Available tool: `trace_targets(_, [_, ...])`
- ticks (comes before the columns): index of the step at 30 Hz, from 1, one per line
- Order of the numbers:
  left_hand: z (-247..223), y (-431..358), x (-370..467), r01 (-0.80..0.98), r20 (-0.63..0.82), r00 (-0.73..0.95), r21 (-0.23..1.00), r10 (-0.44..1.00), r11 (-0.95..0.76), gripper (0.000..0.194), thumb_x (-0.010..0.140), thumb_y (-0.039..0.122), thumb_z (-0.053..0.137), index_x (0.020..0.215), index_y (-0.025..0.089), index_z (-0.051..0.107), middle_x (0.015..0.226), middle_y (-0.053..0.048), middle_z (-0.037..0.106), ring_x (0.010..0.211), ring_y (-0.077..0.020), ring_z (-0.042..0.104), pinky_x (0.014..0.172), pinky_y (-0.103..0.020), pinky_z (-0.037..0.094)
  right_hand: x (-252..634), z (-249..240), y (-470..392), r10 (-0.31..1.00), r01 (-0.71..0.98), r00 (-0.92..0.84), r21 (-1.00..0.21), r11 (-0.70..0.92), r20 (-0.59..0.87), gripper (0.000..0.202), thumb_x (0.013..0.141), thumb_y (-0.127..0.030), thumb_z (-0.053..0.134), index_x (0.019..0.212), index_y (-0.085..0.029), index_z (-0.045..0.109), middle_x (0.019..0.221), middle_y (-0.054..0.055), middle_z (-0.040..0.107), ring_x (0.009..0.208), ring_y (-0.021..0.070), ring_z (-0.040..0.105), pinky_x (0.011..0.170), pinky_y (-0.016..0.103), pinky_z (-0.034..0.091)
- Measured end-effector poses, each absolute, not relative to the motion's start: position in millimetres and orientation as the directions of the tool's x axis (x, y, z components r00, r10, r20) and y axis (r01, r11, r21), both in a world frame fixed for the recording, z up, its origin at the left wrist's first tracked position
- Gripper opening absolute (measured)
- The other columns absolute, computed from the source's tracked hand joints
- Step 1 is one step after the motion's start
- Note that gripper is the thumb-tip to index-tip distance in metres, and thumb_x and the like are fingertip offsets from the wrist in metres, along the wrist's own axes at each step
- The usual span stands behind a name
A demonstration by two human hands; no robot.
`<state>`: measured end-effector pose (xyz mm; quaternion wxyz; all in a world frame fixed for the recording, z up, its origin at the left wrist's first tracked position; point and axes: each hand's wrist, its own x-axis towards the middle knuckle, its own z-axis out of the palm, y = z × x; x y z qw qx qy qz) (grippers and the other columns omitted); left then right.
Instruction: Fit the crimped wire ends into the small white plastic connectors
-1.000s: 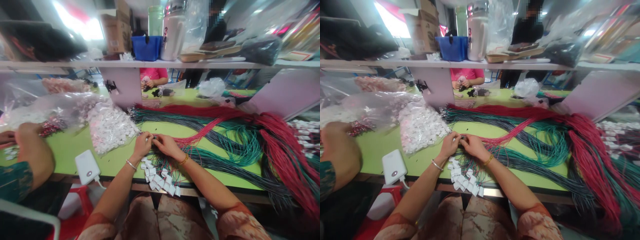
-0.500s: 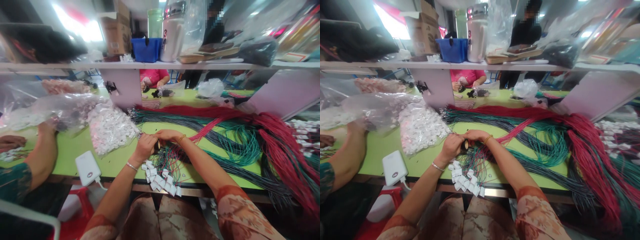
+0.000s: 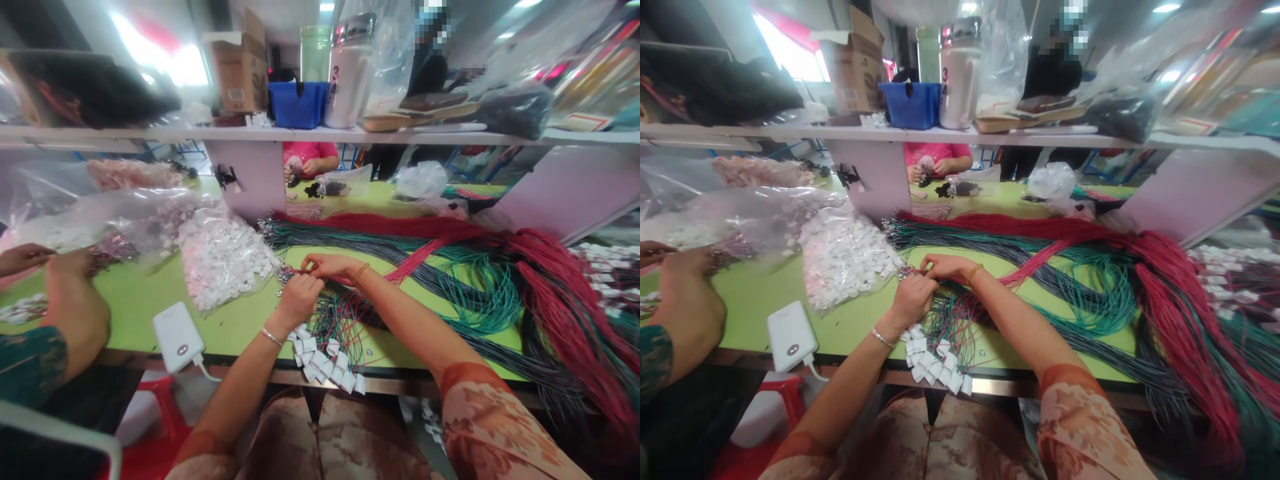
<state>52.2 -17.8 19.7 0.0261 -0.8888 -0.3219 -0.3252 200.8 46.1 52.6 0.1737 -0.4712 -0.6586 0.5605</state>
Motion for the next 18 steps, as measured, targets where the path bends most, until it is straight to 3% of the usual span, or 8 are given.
trace_targets(2, [19.7,-17.7,52.4,0.592,0.58,0.514,0.295,0.633,-0.75,0.017,0.084,0.013,0.046,0.07,0.02,0.052,0.065,-0.006,0.054,0.065,-0.0192,0.049,0.065,-0.033,0.032,197.2,55.2,47.1,0.873,0.41,-0.428,-0.911,-0.045,-0.235,0.038,0.058,-0.009,0.062,0.092,-0.02,0.05,0.059,-0.008,0.055,0.048,0.0079,0.045,0.047,0.019,0.032])
trace_targets(6, [21.7,-15.3,50.6,0.552,0.481,0.264,0.636,0.836,-0.54,0.011,0.082,0.016,0.052,0.072,0.021,0.052,0.065,-0.003,0.054,0.061,-0.0172,0.049,0.062,-0.03,0.032,191.7,60.4,50.7,0.99,0.354,-0.128,-0.929,0.109,0.068,0.04,0.056,-0.009,0.058,0.093,-0.019,0.047,0.075,-0.003,0.058,0.06,0.0112,0.053,0.055,0.023,0.042])
trace_targets(8, [22.4,-13.4,50.2,0.449,0.411,0.154,0.781,0.899,-0.434,0.009,0.08,0.018,0.055,0.073,0.021,0.051,0.065,-0.001,0.055,0.06,-0.0158,0.05,0.061,-0.028,0.032,191.2,65.0,49.3,0.979,0.329,-0.055,-0.922,0.203,0.196,0.041,0.055,-0.012,0.059,0.094,-0.019,0.048,0.082,0.0,0.059,0.07,0.0133,0.056,0.061,0.025,0.046])
trace_targets(11, [21.7,-10.1,49.3,0.254,0.276,0.124,0.92,0.953,-0.299,0.008,0.081,0.021,0.055,0.078,0.022,0.048,0.059,0.003,0.052,0.054,-0.0135,0.048,0.058,-0.025,0.032,191.5,72.4,37.3,0.955,0.231,0.023,-0.931,0.282,0.295,0.041,0.056,-0.016,0.061,0.095,-0.019,0.047,0.089,0.002,0.057,0.078,0.0142,0.056,0.066,0.026,0.047])
trace_targets(13, [20.7,-8.0,47.3,0.224,0.211,0.137,0.945,0.968,-0.237,0.007,0.083,0.023,0.054,0.087,0.022,0.048,0.056,0.005,0.051,0.05,-0.0128,0.046,0.057,-0.025,0.032,191.0,74.5,22.9,0.957,0.154,0.047,-0.949,0.276,0.286,0.043,0.056,-0.019,0.063,0.096,-0.02,0.046,0.094,0.002,0.056,0.073,0.012,0.055,0.062,0.024,0.046])
trace_targets(15, [20.7,-6.7,44.5,0.37,0.199,0.136,0.899,0.971,-0.236,0.012,0.085,0.023,0.051,0.097,0.021,0.05,0.059,0.004,0.055,0.053,-0.0144,0.05,0.059,-0.026,0.034,189.5,71.7,5.7,0.968,0.076,0.037,-0.967,0.245,0.248,0.045,0.058,-0.023,0.066,0.098,-0.02,0.045,0.096,0.001,0.055,0.064,0.0092,0.054,0.057,0.023,0.046])
trace_targets(18, [23.2,-7.6,42.3,0.745,0.229,0.161,0.61,0.96,-0.27,0.015,0.088,0.02,0.042,0.094,0.019,0.056,0.069,-0.005,0.062,0.068,-0.021,0.059,0.069,-0.032,0.038,187.6,58.5,-17.5,0.983,0.018,0.004,-0.982,0.185,0.186,0.041,0.067,-0.035,0.068,0.098,-0.02,0.046,0.084,-0.002,0.057,0.058,0.0086,0.052,0.055,0.023,0.044])
